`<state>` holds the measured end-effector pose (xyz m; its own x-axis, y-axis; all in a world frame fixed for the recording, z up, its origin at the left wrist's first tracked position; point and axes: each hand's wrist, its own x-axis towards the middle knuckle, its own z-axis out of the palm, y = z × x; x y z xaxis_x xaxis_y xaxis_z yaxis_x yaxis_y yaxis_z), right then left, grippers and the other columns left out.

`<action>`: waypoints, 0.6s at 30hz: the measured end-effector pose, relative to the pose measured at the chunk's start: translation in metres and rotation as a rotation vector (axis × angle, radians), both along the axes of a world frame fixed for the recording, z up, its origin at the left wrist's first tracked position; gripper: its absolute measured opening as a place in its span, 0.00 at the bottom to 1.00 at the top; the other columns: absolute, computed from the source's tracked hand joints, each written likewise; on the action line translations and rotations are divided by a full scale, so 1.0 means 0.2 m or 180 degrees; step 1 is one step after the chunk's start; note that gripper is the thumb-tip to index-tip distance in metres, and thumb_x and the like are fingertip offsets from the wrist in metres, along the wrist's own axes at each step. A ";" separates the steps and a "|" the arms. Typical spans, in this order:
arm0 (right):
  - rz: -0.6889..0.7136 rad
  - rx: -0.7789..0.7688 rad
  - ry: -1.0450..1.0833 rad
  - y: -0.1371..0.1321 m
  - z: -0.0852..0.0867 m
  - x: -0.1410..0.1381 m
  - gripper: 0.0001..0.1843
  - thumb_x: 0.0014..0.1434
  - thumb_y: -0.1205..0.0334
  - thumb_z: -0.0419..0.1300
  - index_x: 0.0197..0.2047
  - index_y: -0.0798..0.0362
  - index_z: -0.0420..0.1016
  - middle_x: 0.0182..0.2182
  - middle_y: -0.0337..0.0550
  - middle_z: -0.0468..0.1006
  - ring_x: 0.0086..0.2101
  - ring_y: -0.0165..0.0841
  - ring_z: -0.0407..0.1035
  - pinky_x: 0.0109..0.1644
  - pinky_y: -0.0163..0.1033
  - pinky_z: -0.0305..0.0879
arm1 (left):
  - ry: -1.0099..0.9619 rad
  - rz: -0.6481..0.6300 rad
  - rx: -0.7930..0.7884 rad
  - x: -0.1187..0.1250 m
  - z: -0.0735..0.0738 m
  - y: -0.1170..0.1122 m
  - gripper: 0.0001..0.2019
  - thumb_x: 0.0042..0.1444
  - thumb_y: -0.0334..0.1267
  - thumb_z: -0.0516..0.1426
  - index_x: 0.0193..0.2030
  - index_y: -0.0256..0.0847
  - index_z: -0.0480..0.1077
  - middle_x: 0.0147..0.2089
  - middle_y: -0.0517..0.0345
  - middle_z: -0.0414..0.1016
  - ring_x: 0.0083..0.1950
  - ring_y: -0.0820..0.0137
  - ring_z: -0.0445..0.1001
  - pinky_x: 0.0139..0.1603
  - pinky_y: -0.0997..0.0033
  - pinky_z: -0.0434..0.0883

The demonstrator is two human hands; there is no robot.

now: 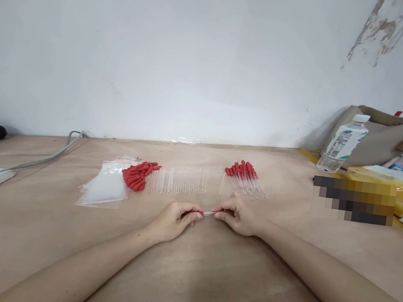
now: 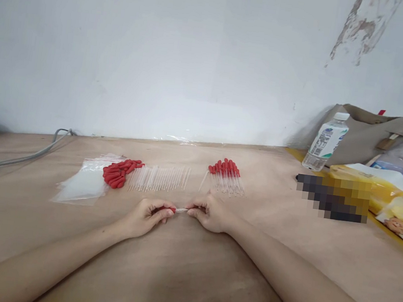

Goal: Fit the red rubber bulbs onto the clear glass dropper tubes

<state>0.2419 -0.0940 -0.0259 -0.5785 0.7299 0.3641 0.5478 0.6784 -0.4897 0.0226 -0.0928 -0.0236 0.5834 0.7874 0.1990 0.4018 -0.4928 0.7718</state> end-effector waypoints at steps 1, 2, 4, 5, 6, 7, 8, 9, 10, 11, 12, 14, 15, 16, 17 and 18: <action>-0.0086 0.0195 -0.0138 -0.01 0.00 0.00 0.09 0.58 0.62 0.53 0.36 0.49 0.75 0.25 0.35 0.76 0.22 0.25 0.60 0.39 0.38 0.53 | 0.0045 0.0019 0.0018 0.00 0.00 0.00 0.13 0.57 0.41 0.50 0.37 0.37 0.71 0.24 0.61 0.68 0.26 0.75 0.66 0.28 0.77 0.63; -0.0173 0.0408 -0.0260 -0.02 0.01 -0.01 0.10 0.58 0.63 0.52 0.36 0.49 0.75 0.25 0.36 0.76 0.22 0.25 0.60 0.39 0.39 0.51 | 0.0084 0.0057 0.0039 0.00 0.00 0.00 0.13 0.57 0.42 0.50 0.37 0.38 0.71 0.24 0.61 0.68 0.26 0.75 0.66 0.28 0.77 0.63; -0.0335 0.0835 -0.0415 -0.04 0.00 -0.02 0.11 0.59 0.64 0.50 0.37 0.50 0.74 0.25 0.38 0.75 0.23 0.26 0.61 0.38 0.39 0.50 | 0.0134 0.0176 0.0090 0.00 -0.01 0.01 0.13 0.57 0.44 0.50 0.37 0.38 0.71 0.24 0.62 0.68 0.26 0.75 0.66 0.28 0.77 0.63; -0.0381 0.1014 -0.0438 -0.04 0.00 -0.03 0.11 0.59 0.65 0.49 0.38 0.51 0.74 0.26 0.40 0.75 0.25 0.27 0.62 0.37 0.39 0.50 | 0.0144 0.0237 0.0111 0.00 -0.01 0.01 0.14 0.57 0.45 0.50 0.37 0.39 0.71 0.23 0.62 0.68 0.25 0.75 0.66 0.27 0.77 0.63; -0.0399 0.1135 -0.0420 -0.05 -0.01 -0.03 0.12 0.60 0.65 0.49 0.38 0.52 0.73 0.27 0.41 0.75 0.26 0.28 0.63 0.37 0.38 0.50 | 0.0144 0.0283 0.0118 0.00 -0.01 0.02 0.14 0.56 0.45 0.50 0.38 0.39 0.71 0.23 0.62 0.68 0.25 0.75 0.66 0.27 0.77 0.64; -0.0390 0.1185 -0.0362 -0.05 -0.01 -0.03 0.12 0.60 0.65 0.48 0.38 0.53 0.73 0.28 0.42 0.75 0.27 0.28 0.63 0.37 0.38 0.51 | 0.0134 0.0307 0.0115 0.00 -0.02 0.02 0.14 0.55 0.46 0.51 0.39 0.39 0.71 0.24 0.62 0.69 0.25 0.74 0.67 0.27 0.76 0.64; -0.0377 0.1169 -0.0280 -0.04 -0.02 -0.03 0.12 0.61 0.65 0.47 0.39 0.54 0.72 0.29 0.42 0.74 0.28 0.29 0.64 0.37 0.37 0.53 | 0.0108 0.0313 0.0104 -0.01 -0.01 0.02 0.14 0.55 0.46 0.52 0.40 0.39 0.71 0.26 0.61 0.71 0.26 0.74 0.68 0.29 0.76 0.65; -0.0365 0.1106 -0.0183 -0.04 -0.02 -0.03 0.12 0.61 0.64 0.47 0.40 0.54 0.71 0.30 0.43 0.73 0.30 0.29 0.64 0.37 0.36 0.54 | 0.0066 0.0308 0.0094 -0.01 -0.01 0.03 0.14 0.54 0.45 0.53 0.41 0.39 0.71 0.28 0.59 0.72 0.28 0.73 0.69 0.30 0.75 0.66; -0.0361 0.1028 -0.0085 -0.04 -0.03 -0.03 0.11 0.60 0.63 0.48 0.40 0.55 0.70 0.30 0.43 0.73 0.31 0.30 0.65 0.36 0.36 0.56 | 0.0020 0.0295 0.0083 -0.01 -0.01 0.03 0.14 0.53 0.45 0.54 0.41 0.39 0.71 0.31 0.58 0.73 0.31 0.72 0.70 0.33 0.74 0.67; -0.0366 0.0947 -0.0001 -0.03 -0.03 -0.03 0.11 0.60 0.63 0.48 0.40 0.55 0.69 0.31 0.44 0.72 0.32 0.30 0.65 0.35 0.35 0.57 | -0.0020 0.0281 0.0069 -0.02 -0.01 0.03 0.13 0.53 0.44 0.55 0.41 0.39 0.71 0.34 0.57 0.74 0.33 0.72 0.70 0.35 0.74 0.67; -0.0371 0.0882 0.0064 -0.03 -0.03 -0.02 0.10 0.60 0.62 0.49 0.40 0.56 0.69 0.31 0.44 0.72 0.32 0.30 0.65 0.34 0.34 0.58 | -0.0050 0.0270 0.0049 -0.02 -0.01 0.04 0.13 0.53 0.44 0.55 0.41 0.39 0.71 0.35 0.57 0.74 0.34 0.72 0.71 0.37 0.73 0.68; -0.0350 0.0810 0.0133 -0.04 -0.02 -0.02 0.09 0.60 0.63 0.49 0.37 0.55 0.68 0.30 0.43 0.71 0.31 0.30 0.65 0.33 0.34 0.59 | -0.0082 0.0264 -0.0012 -0.03 0.00 0.04 0.12 0.54 0.44 0.54 0.40 0.39 0.71 0.32 0.58 0.73 0.32 0.72 0.70 0.35 0.74 0.67; -0.0323 0.0803 0.0158 -0.04 -0.02 -0.02 0.09 0.60 0.64 0.48 0.35 0.55 0.68 0.29 0.43 0.71 0.30 0.29 0.65 0.33 0.33 0.60 | -0.0088 0.0261 -0.0051 -0.03 0.00 0.04 0.12 0.54 0.44 0.54 0.39 0.38 0.71 0.30 0.59 0.72 0.30 0.73 0.69 0.33 0.74 0.67; -0.0292 0.0817 0.0186 -0.04 -0.02 -0.03 0.09 0.60 0.64 0.48 0.34 0.55 0.68 0.29 0.42 0.71 0.30 0.29 0.65 0.32 0.33 0.60 | -0.0100 0.0260 -0.0093 -0.03 -0.01 0.04 0.12 0.54 0.44 0.53 0.38 0.38 0.71 0.28 0.59 0.71 0.28 0.74 0.68 0.31 0.75 0.67; -0.0260 0.0843 0.0213 -0.04 -0.02 -0.03 0.10 0.60 0.64 0.47 0.34 0.54 0.68 0.28 0.42 0.71 0.29 0.29 0.65 0.32 0.33 0.60 | -0.0114 0.0257 -0.0132 -0.03 -0.01 0.04 0.12 0.54 0.44 0.53 0.37 0.37 0.71 0.26 0.60 0.69 0.27 0.74 0.67 0.30 0.76 0.66; -0.0227 0.0880 0.0241 -0.04 -0.02 -0.03 0.10 0.60 0.64 0.47 0.34 0.54 0.68 0.28 0.42 0.71 0.29 0.29 0.64 0.31 0.32 0.60 | -0.0125 0.0253 -0.0171 -0.03 -0.01 0.04 0.12 0.54 0.44 0.53 0.36 0.37 0.71 0.25 0.60 0.69 0.26 0.75 0.66 0.29 0.76 0.66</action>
